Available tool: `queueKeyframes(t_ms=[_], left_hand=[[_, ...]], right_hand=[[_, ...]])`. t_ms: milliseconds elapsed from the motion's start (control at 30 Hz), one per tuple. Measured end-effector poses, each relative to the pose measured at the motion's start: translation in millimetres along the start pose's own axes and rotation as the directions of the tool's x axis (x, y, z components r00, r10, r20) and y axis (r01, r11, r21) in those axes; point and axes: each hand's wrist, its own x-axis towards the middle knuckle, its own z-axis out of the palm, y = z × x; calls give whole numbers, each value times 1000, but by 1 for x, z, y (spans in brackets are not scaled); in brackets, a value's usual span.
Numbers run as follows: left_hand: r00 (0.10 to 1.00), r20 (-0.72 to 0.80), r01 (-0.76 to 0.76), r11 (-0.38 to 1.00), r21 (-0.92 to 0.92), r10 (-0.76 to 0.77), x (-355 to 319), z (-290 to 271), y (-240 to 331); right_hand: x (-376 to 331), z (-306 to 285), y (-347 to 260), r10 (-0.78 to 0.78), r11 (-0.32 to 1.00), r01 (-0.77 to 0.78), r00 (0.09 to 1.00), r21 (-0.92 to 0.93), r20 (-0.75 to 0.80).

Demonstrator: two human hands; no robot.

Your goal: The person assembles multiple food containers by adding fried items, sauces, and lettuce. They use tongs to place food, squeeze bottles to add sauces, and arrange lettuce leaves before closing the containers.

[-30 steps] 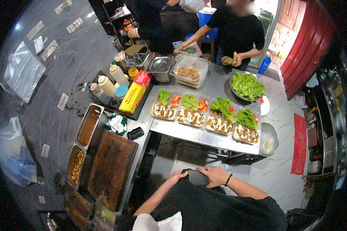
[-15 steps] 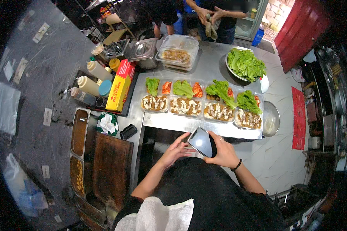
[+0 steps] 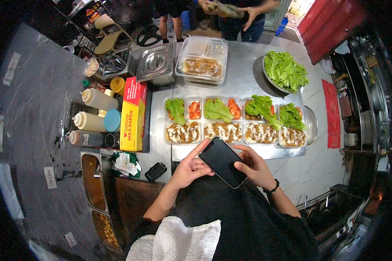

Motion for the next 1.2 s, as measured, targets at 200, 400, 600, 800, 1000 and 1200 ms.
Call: queueKeyframes(t_ms=[200,400,600,800,1000,1200], left_hand=[[981,-139,-124,987,106,138,7,-14,9],[905,-203,-351,926,139,374,18,-5,-16],[939,-116,-261,888,378,325,21,0,9],[915,-15,-320,746,584,404,31,31,25],[913,22,-287,603,745,406,30,52,17],[910,-16,-285,651,703,415,35,63,16]], right_hand=[[18,28,-16,110,694,108,961,712,-254],[25,30,-6,53,794,194,922,577,-383],[21,-4,-9,-97,925,209,938,318,-334],[13,-16,-30,-161,954,244,907,175,-390],[8,-37,-18,-154,987,160,940,-5,-305],[-12,-61,-26,-185,983,183,978,-31,-93]])
